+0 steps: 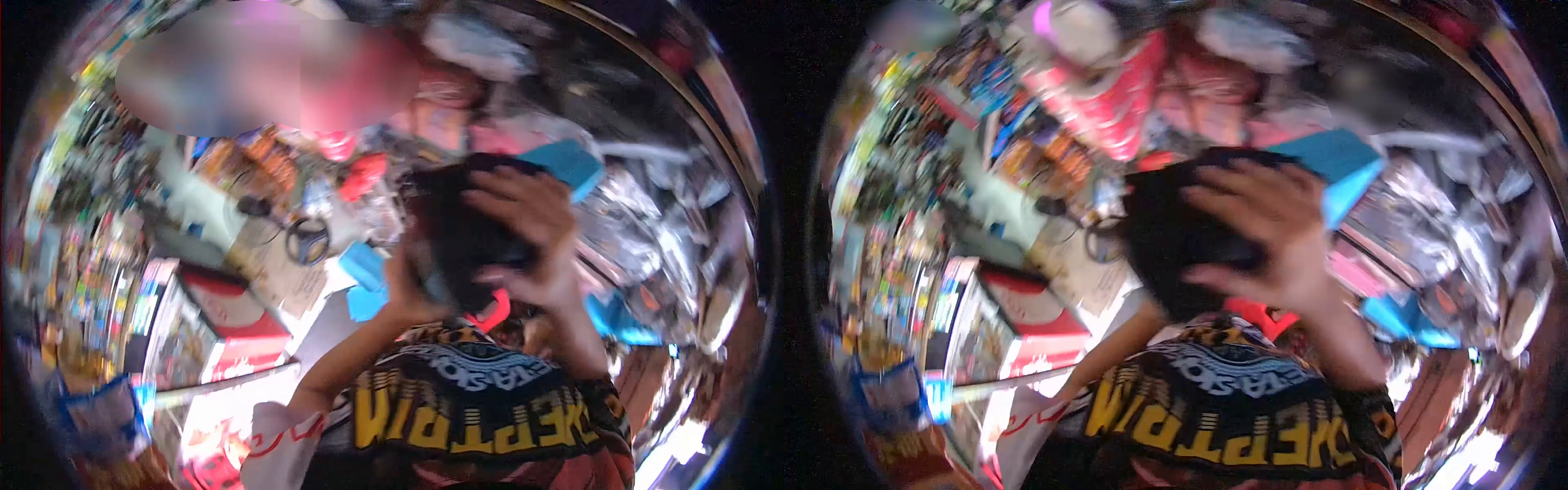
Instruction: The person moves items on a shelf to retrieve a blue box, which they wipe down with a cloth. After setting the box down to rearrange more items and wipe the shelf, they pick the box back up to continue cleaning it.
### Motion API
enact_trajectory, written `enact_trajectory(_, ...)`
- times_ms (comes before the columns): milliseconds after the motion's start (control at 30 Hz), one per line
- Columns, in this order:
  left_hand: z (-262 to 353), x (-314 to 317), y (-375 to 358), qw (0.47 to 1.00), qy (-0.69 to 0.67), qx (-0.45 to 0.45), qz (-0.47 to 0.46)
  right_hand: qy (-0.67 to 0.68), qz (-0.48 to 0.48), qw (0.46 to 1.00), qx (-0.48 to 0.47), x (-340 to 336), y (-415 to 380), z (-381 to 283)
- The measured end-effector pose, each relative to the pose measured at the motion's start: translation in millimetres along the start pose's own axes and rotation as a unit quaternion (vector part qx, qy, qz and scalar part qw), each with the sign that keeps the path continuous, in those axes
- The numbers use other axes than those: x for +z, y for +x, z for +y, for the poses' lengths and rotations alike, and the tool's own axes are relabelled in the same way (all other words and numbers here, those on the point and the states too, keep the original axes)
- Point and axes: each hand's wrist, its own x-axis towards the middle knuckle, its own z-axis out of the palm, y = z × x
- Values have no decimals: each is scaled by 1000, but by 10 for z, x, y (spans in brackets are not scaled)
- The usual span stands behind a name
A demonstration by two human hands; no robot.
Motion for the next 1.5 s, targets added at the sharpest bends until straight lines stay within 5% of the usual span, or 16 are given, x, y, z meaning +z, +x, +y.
enact_trajectory(133, 36, -234, -70, 997, -15, 21, 69, 29, 38, 995, 90, -181, -111, 578)
enact_trajectory(200, 35, -308, -151, 995, -54, 78, 10, 34, 47, 992, 112, -209, -261, 993)
enact_trajectory(267, 51, -303, -83, 984, -48, 149, 79, 108, 36, 969, 217, -238, -363, 1243)
enact_trajectory(333, -42, -297, -73, 978, -8, 177, 108, -24, -37, 994, 95, -158, -80, 836)
enact_trajectory(500, -503, -343, -190, 971, 26, 202, 123, 30, -114, 991, -58, 137, 183, -240)
enact_trajectory(600, -333, -388, -72, 976, 16, 177, 126, 43, -115, 988, -89, 120, 195, -180)
enact_trajectory(733, -278, -352, -159, 978, 37, 156, 132, -1, -83, 996, 19, 0, 154, 378)
enact_trajectory(833, -280, -510, -288, 998, 19, 57, 20, 52, 30, 987, 148, -106, -40, 1055)
enact_trajectory(867, -239, -540, -266, 990, 54, 127, 8, 68, 77, 976, 194, -101, -122, 1206)
enact_trajectory(933, -248, -543, -265, 976, 83, 200, -4, 22, 108, 976, 189, -64, -164, 1184)
enact_trajectory(1000, -295, -501, -276, 986, 39, 164, 4, -61, 149, 980, 119, -11, -133, 1048)
enact_trajectory(1167, -311, -322, -130, 977, -35, 169, 127, 65, 67, 996, 8, 160, 165, 95)
enact_trajectory(1233, -307, -244, -130, 978, -173, 79, 91, 69, 47, 997, 2, 105, 200, 10)
enact_trajectory(1300, -622, -362, -317, 970, -180, 133, 95, 60, 44, 997, 2, 72, 189, 119)
enact_trajectory(1400, -1520, -876, -909, 961, 158, 221, -48, -21, 103, 994, -11, -109, 114, 690)
enact_trajectory(1500, -1370, -1068, -1036, 958, 162, -26, -234, -75, 138, 983, 97, -330, -162, 1275)
